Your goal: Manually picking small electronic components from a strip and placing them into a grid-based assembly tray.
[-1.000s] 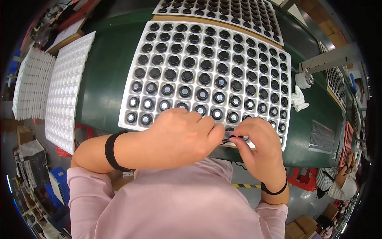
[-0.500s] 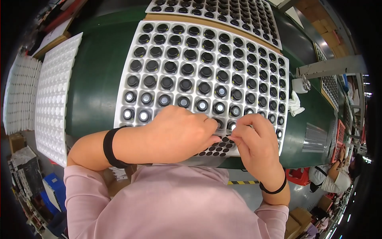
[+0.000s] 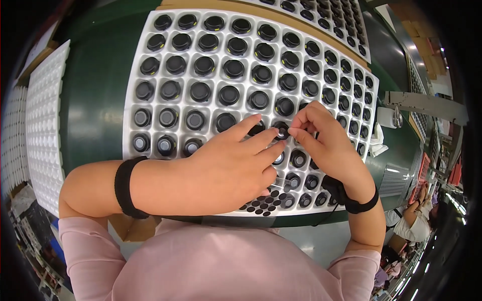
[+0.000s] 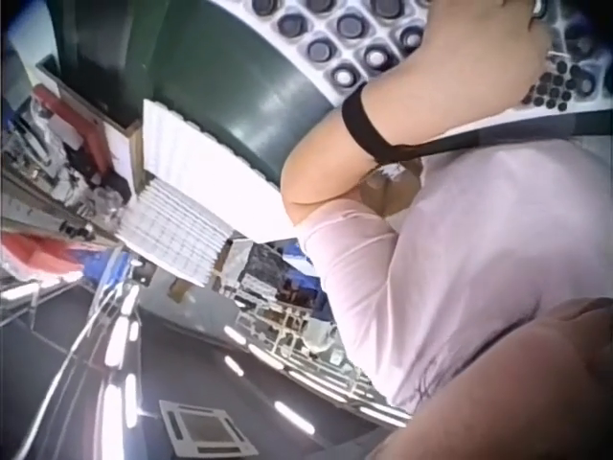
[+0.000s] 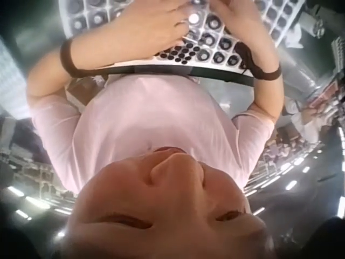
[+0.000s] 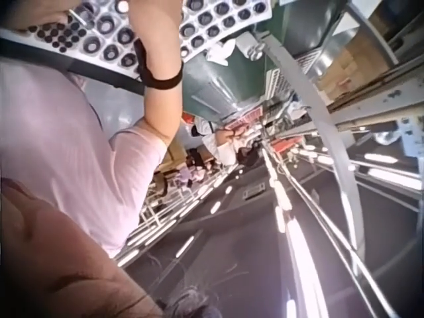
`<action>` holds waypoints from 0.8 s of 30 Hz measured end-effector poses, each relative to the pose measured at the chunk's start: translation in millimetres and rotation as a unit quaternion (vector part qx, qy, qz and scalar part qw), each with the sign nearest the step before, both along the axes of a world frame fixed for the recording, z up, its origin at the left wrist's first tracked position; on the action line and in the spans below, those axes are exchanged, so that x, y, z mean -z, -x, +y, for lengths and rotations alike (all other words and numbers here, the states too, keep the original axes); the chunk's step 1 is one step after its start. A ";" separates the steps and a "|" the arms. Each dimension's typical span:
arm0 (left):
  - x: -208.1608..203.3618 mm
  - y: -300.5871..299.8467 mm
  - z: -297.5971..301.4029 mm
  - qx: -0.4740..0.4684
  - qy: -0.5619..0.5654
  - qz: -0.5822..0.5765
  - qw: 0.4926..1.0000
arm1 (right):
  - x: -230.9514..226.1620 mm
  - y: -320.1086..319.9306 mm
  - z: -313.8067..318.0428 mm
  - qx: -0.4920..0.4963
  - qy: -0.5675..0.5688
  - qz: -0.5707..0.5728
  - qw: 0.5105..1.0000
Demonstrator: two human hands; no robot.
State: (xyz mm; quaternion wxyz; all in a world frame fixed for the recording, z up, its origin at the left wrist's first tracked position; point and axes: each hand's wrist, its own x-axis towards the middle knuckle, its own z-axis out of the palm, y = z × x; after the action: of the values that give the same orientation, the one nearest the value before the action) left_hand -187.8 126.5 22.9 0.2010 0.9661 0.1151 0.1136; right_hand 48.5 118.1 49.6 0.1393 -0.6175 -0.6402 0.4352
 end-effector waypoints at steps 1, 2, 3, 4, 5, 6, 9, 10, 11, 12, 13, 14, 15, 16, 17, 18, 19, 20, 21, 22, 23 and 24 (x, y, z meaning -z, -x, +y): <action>2.5 0.1 0.8 0.001 0.007 0.000 1.000 | 2.7 -0.3 0.9 0.000 0.006 0.000 1.000; 4.7 0.1 1.4 0.003 0.014 0.000 1.000 | 5.0 -0.7 1.1 -0.015 -0.010 -0.010 1.000; 6.5 0.2 1.9 0.005 0.020 0.000 1.000 | 7.1 -1.0 0.9 -0.029 -0.026 -0.019 0.999; 7.6 0.3 2.2 0.005 0.024 0.000 1.000 | 9.0 -1.3 0.7 -0.044 -0.043 -0.029 0.998; 8.0 0.5 2.4 0.005 0.031 0.002 1.000 | 10.4 -1.4 0.6 -0.044 -0.039 -0.029 0.998; 8.3 0.6 2.4 0.005 0.037 0.004 0.999 | 11.6 -1.5 0.3 -0.049 -0.046 -0.034 0.997; 8.1 -0.1 2.5 0.005 0.047 0.007 0.999 | 13.6 -1.1 0.3 -0.060 -0.057 -0.043 0.996; 7.7 -0.5 2.6 0.005 0.046 0.008 0.999 | 13.5 -0.9 0.6 -0.061 -0.060 -0.049 0.995; 7.4 -0.5 2.5 0.004 0.046 0.010 0.999 | 13.4 -0.4 0.8 -0.062 -0.064 -0.054 0.995; 7.3 -0.5 2.4 0.004 0.047 0.011 0.999 | 13.6 0.0 0.7 -0.063 -0.068 -0.060 0.994; 7.3 -0.5 2.4 0.004 0.048 0.010 0.999 | 14.3 0.3 0.3 -0.063 -0.066 -0.059 0.994; 7.2 -0.5 2.3 0.003 0.048 0.010 0.999 | 15.0 0.5 -0.1 -0.064 -0.072 -0.061 0.994; 7.2 -0.5 2.2 0.002 0.048 0.010 0.999 | 15.6 0.7 -0.5 -0.065 -0.078 -0.063 0.993; 7.2 -0.5 2.1 0.002 0.049 0.011 0.999 | 16.0 0.9 -0.6 -0.067 -0.083 -0.065 0.992; 7.1 -0.5 2.0 0.001 0.051 0.011 0.999 | 16.2 1.0 -0.7 -0.067 -0.083 -0.064 0.992; 7.0 -0.5 1.9 0.001 0.052 0.012 0.999 | 16.3 1.2 -0.8 -0.066 -0.082 -0.064 0.992; 7.0 -0.5 1.8 0.000 0.053 0.012 0.999 | 16.3 1.3 -0.8 -0.065 -0.082 -0.065 0.992; 6.9 -0.5 1.7 0.000 0.053 0.013 0.999 | 16.3 1.5 -0.8 -0.065 -0.082 -0.065 0.992; 6.7 -0.7 1.7 -0.001 0.051 0.013 0.999 | 16.1 1.6 -0.8 -0.065 -0.082 -0.065 0.992; 6.6 -0.9 1.7 -0.002 0.048 0.014 0.999 | 15.8 1.7 -0.6 -0.069 -0.087 -0.071 0.991; 6.6 -1.1 1.7 -0.003 0.046 0.015 0.999 | 15.7 1.8 -0.4 -0.074 -0.093 -0.077 0.990; 6.8 -1.5 1.6 -0.003 0.046 0.015 0.999 | 15.7 1.8 -0.5 -0.079 -0.099 -0.083 0.989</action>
State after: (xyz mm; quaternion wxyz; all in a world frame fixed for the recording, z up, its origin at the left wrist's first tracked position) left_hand -186.4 128.1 16.1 0.2433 0.9571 0.1263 0.0943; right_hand 46.7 117.7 33.9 0.1117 -0.5822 -0.7361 0.3267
